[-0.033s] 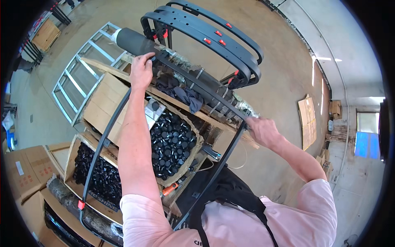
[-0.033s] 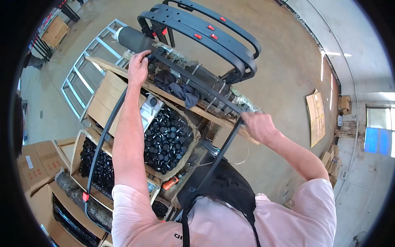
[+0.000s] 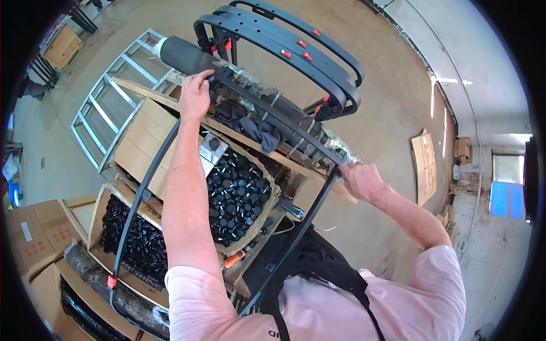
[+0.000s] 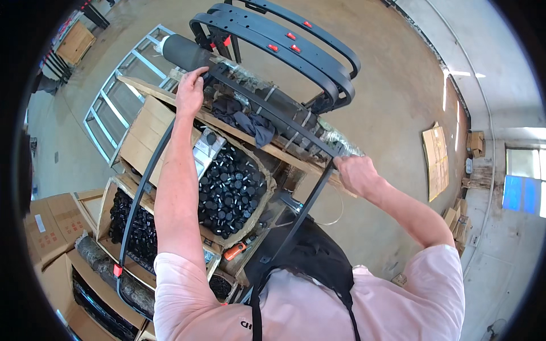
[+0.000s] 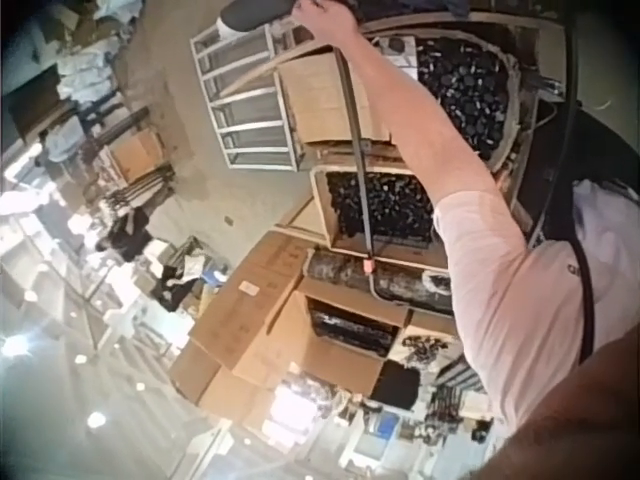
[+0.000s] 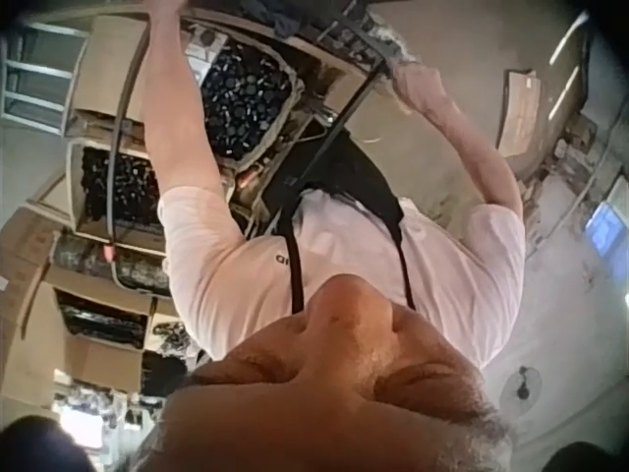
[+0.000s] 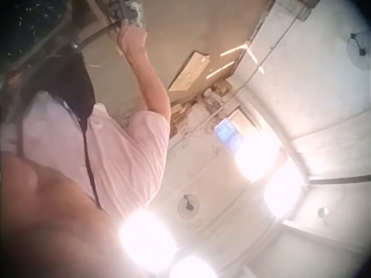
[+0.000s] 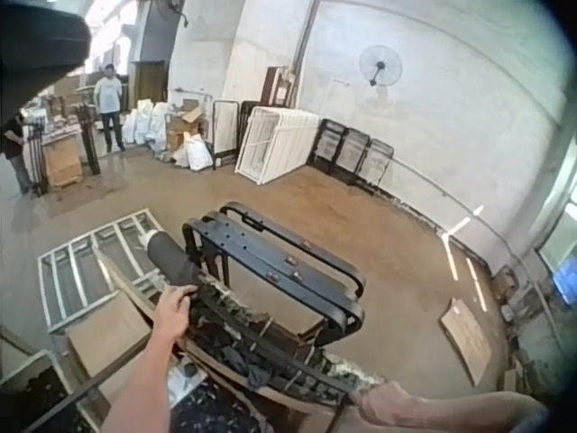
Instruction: The worker is assembling the handle and console for a piece of outdoor equipment, connecting wiring and fastening screws.
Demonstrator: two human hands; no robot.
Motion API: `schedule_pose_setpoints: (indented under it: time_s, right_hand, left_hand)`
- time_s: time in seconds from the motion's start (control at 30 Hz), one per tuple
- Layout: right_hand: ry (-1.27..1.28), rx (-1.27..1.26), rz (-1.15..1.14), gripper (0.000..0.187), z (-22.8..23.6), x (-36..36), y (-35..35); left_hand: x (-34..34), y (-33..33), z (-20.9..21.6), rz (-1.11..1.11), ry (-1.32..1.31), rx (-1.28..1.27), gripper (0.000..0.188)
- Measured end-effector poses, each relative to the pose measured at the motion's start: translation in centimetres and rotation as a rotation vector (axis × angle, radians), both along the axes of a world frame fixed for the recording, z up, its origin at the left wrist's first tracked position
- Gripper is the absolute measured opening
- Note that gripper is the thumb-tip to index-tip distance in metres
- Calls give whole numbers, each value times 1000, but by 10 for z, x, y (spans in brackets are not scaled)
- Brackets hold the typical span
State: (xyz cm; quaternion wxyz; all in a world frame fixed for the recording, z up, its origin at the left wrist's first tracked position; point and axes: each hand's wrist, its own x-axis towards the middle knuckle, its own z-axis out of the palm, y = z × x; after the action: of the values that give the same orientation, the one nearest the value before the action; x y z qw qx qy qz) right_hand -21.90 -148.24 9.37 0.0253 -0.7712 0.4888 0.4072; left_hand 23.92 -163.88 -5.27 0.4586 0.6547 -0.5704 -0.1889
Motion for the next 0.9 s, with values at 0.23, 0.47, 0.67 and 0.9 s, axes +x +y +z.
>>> schedule_pose_setpoints:
  time_s: [0.23,0.47,0.67,0.9]
  right_hand:
    - [134,163,90,14,-8,-5,-2]
    - [-63,73,2,30,-13,-6,4]
    - [-239,-11,60,42,-8,-1,2]
    - [-306,-84,158,42,-18,3,1]
  left_hand:
    - [2,-2,-1,48,171,103,43]
    - [-19,9,28,135,-18,232,65]
    - [-23,11,29,210,-105,147,43]
    - [-4,13,26,-5,-47,38,63]
